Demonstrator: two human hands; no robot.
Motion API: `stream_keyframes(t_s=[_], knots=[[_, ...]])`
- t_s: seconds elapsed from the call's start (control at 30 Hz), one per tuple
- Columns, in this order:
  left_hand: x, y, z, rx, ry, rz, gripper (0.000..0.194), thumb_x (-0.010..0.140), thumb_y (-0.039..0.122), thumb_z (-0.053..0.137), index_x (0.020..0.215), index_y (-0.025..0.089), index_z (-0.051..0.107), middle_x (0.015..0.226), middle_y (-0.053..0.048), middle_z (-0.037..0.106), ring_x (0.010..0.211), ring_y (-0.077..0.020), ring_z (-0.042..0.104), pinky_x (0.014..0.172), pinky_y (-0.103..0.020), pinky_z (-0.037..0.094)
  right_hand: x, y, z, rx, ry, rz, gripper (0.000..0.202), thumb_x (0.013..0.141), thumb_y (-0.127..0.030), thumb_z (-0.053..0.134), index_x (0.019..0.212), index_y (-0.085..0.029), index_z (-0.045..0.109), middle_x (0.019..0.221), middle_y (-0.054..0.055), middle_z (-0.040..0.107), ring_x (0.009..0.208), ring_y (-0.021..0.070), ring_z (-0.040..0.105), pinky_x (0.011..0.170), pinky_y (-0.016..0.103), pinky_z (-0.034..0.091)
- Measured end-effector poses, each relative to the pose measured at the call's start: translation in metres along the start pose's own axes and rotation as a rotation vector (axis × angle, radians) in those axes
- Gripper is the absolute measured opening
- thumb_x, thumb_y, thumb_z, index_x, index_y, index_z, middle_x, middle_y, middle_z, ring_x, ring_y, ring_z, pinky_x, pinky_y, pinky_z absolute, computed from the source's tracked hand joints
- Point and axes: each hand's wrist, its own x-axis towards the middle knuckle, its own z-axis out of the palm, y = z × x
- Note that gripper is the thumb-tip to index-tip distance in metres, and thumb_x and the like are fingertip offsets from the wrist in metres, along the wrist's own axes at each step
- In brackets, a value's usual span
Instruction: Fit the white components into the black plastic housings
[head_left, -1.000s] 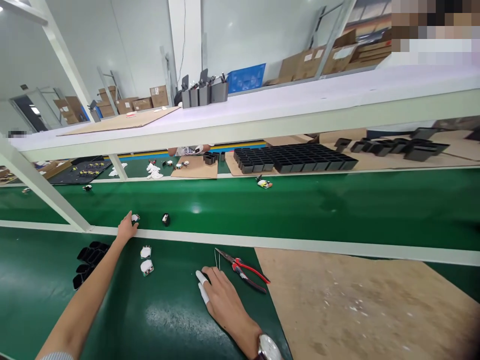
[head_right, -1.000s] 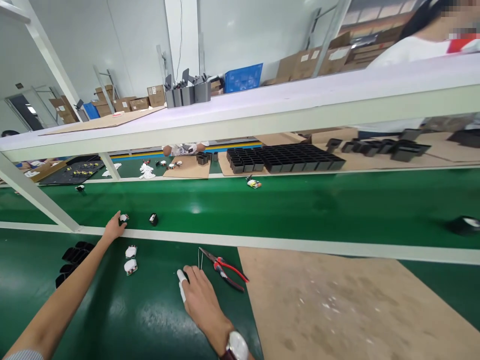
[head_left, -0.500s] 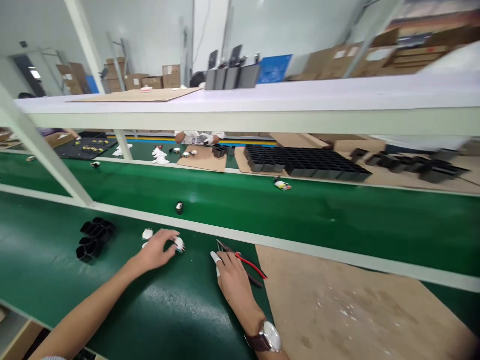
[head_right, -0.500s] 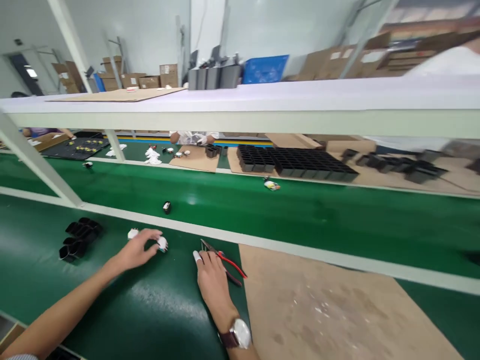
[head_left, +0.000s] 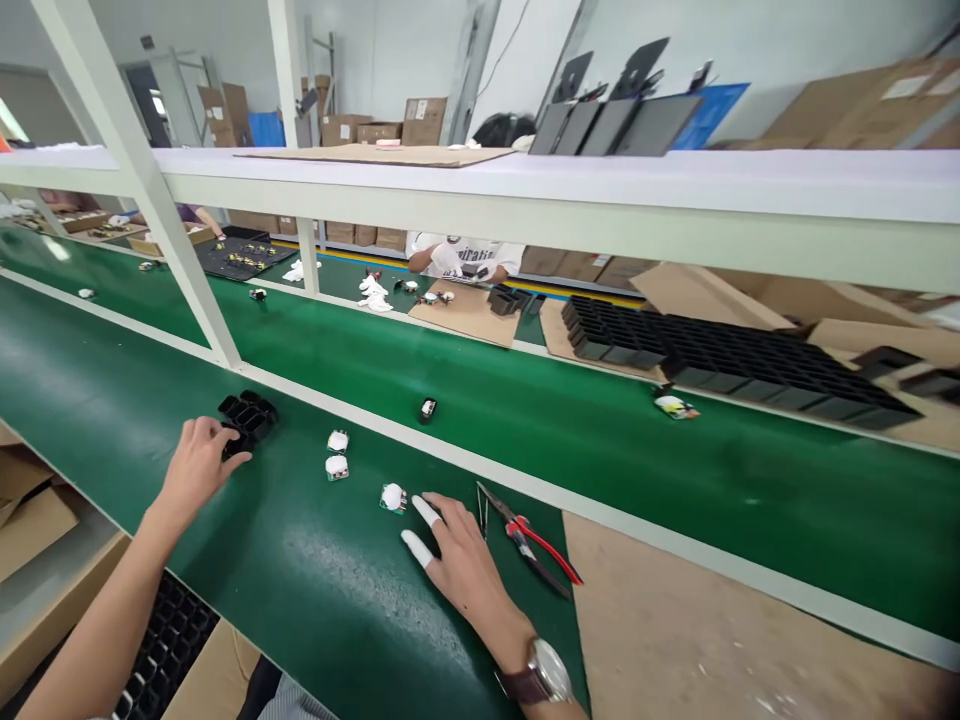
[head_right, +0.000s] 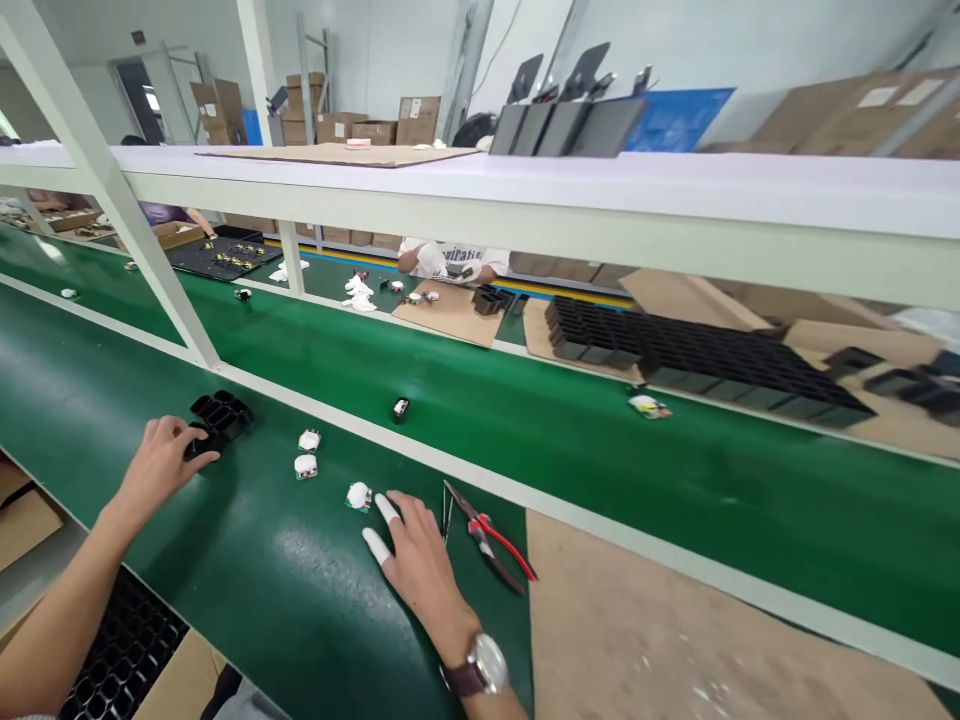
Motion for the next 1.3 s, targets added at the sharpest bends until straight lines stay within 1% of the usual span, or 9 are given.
stream_keyframes(t_s=[0.07,0.17,0.3,0.47,0.63,0.73,0.87,1.0,1.3], knots=[[-0.009,-0.015,0.008,0.007,-0.01,0.038,0.041,0.1,0.053,0.058,0.098,0.015,0.075,0.097,-0.015,0.053,0.093,-0.0367,0.056,0.082,-0.056,0.055,0.015,-0.009,0.006,0.018,-0.061,0.006,0.035,0.102,-0.032,0.063,0.135,-0.019,0.06,0.134,0.016,0.062,0.118,0.0336,0.062,0.096,0.052,0.057],[-0.008,-0.009,0.014,-0.086,0.022,0.077,0.04,0.103,0.05,0.055,0.091,0.017,0.074,0.098,-0.014,0.054,0.094,-0.0347,0.056,0.085,-0.055,0.055,0.037,-0.014,0.017,0.023,-0.129,0.069,0.027,0.099,-0.033,0.07,0.122,-0.019,0.066,0.122,0.014,0.066,0.107,0.032,0.064,0.092,0.051,0.059],[0.008,0.037,0.003,-0.328,0.027,0.133,0.031,0.102,0.048,0.06,0.092,0.02,0.07,0.117,-0.014,0.058,0.111,-0.0336,0.06,0.096,-0.054,0.055,0.048,-0.009,0.015,0.105,-0.226,0.066,0.022,0.098,-0.02,0.065,0.12,-0.018,0.067,0.117,0.012,0.068,0.107,0.0301,0.065,0.095,0.051,0.058],[0.018,0.102,-0.007,-0.654,-0.269,0.28,0.021,0.105,0.039,0.059,0.095,0.021,0.065,0.141,-0.011,0.056,0.117,-0.0261,0.067,0.097,-0.04,0.059,0.03,0.003,-0.012,0.205,-0.265,0.069,0.057,0.093,-0.007,0.058,0.148,-0.021,0.052,0.156,0.013,0.049,0.144,0.0306,0.047,0.119,0.053,0.045],[0.031,0.152,0.024,-0.797,-0.462,0.385,0.008,0.102,0.031,0.062,0.104,0.023,0.062,0.143,-0.01,0.056,0.118,-0.0256,0.068,0.097,-0.039,0.06,0.026,-0.002,-0.001,0.119,-0.198,0.201,0.054,0.095,-0.035,0.074,0.143,-0.019,0.056,0.132,0.015,0.063,0.12,0.0337,0.06,0.102,0.054,0.056],[0.037,0.173,0.047,-0.855,-0.474,0.377,0.032,0.099,0.027,0.066,0.129,0.025,0.056,0.143,-0.012,0.057,0.124,-0.0274,0.065,0.102,-0.042,0.059,0.029,-0.007,0.011,0.04,-0.171,0.192,0.035,0.099,-0.027,0.066,0.132,-0.018,0.063,0.116,0.013,0.067,0.106,0.0326,0.063,0.091,0.053,0.058],[0.027,0.183,0.067,-0.898,-0.48,0.267,0.063,0.097,0.033,0.071,0.152,0.03,0.04,0.146,-0.012,0.055,0.129,-0.0298,0.062,0.106,-0.046,0.057,0.019,-0.01,0.008,0.076,-0.161,0.164,0.042,0.096,-0.009,0.053,0.136,-0.018,0.059,0.132,0.015,0.063,0.121,0.0318,0.059,0.101,0.052,0.056],[0.011,0.183,0.075,-0.934,-0.529,0.165,0.078,0.094,0.037,0.076,0.158,0.035,0.03,0.149,-0.01,0.053,0.132,-0.0304,0.06,0.111,-0.049,0.055,0.006,-0.012,0.004,0.08,-0.142,0.163,0.047,0.096,-0.008,0.052,0.141,-0.019,0.055,0.141,0.017,0.058,0.131,0.0345,0.053,0.105,0.056,0.054],[0.018,0.181,0.061,-0.961,-0.555,0.244,0.078,0.097,0.027,0.07,0.162,0.031,0.027,0.157,-0.014,0.046,0.143,-0.0313,0.052,0.116,-0.048,0.05,0.007,-0.008,0.002,0.162,-0.117,0.19,0.048,0.101,-0.015,0.052,0.149,-0.022,0.047,0.132,0.015,0.062,0.124,0.034,0.057,0.103,0.057,0.055]])
